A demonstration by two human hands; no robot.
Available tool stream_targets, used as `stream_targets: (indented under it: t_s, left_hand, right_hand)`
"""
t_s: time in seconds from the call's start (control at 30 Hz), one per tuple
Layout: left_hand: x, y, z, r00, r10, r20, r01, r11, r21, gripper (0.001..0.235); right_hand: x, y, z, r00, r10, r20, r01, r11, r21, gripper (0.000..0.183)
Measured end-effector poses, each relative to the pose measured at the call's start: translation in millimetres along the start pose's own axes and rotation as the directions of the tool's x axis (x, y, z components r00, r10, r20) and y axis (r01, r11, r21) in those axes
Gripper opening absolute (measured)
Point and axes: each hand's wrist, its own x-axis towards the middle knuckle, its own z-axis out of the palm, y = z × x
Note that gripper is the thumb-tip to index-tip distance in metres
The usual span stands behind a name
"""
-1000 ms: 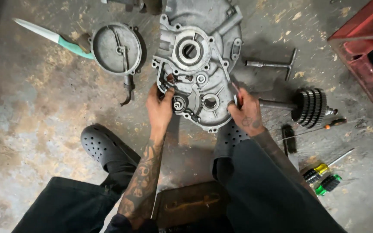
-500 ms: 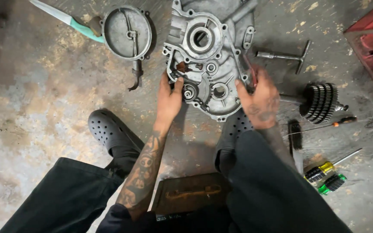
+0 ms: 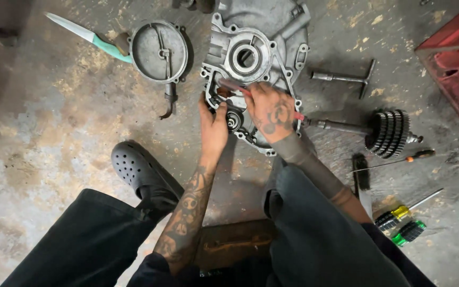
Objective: The person sits on the workshop floor and uses a red-handled file to file and clean the edges and surfaces of a motorcycle engine casing and a gear assembly. They reposition and turn the parts repeatedly to work on different areas, with screwdrivers and other engine components scattered around them.
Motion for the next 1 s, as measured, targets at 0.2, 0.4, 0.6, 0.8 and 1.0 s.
stream_targets:
  t_s: [0.2, 0.4, 0.6, 0.8, 1.0]
  left_hand:
    - [-5, -10, 4, 0.950, 0.303, -0.073, -0.298, 0.952, 0.071, 0.075]
    - [-7, -25, 13, 0.929, 0.351, -0.117, -0.337, 0.933, 0.122, 0.078]
    - [-7, -27, 17, 0.862, 0.499, -0.094, -0.464, 0.849, 0.251, 0.087]
    - [-19, -3, 20, 0.836, 0.545, -0.066, -0.495, 0.800, 0.340, 0.074]
    - [-14, -8, 24, 0.835, 0.541, -0.095, -0.477, 0.800, 0.363, 0.065]
  right_hand:
    - [-6, -4, -10, 1.000, -0.001, 0.012, 0.000, 0.998, 0.062, 0.018]
    - [-6, -3, 0, 0.997, 0.077, -0.016, -0.075, 0.992, 0.098, 0.015]
    - [-6, -2, -7, 0.960, 0.257, 0.112, -0.277, 0.930, 0.243, 0.021]
    - [-2, -4, -16, 0.933, 0.319, 0.168, -0.356, 0.885, 0.299, 0.022]
    - [-6, -7, -12, 0.951, 0.299, 0.081, -0.308, 0.889, 0.339, 0.021]
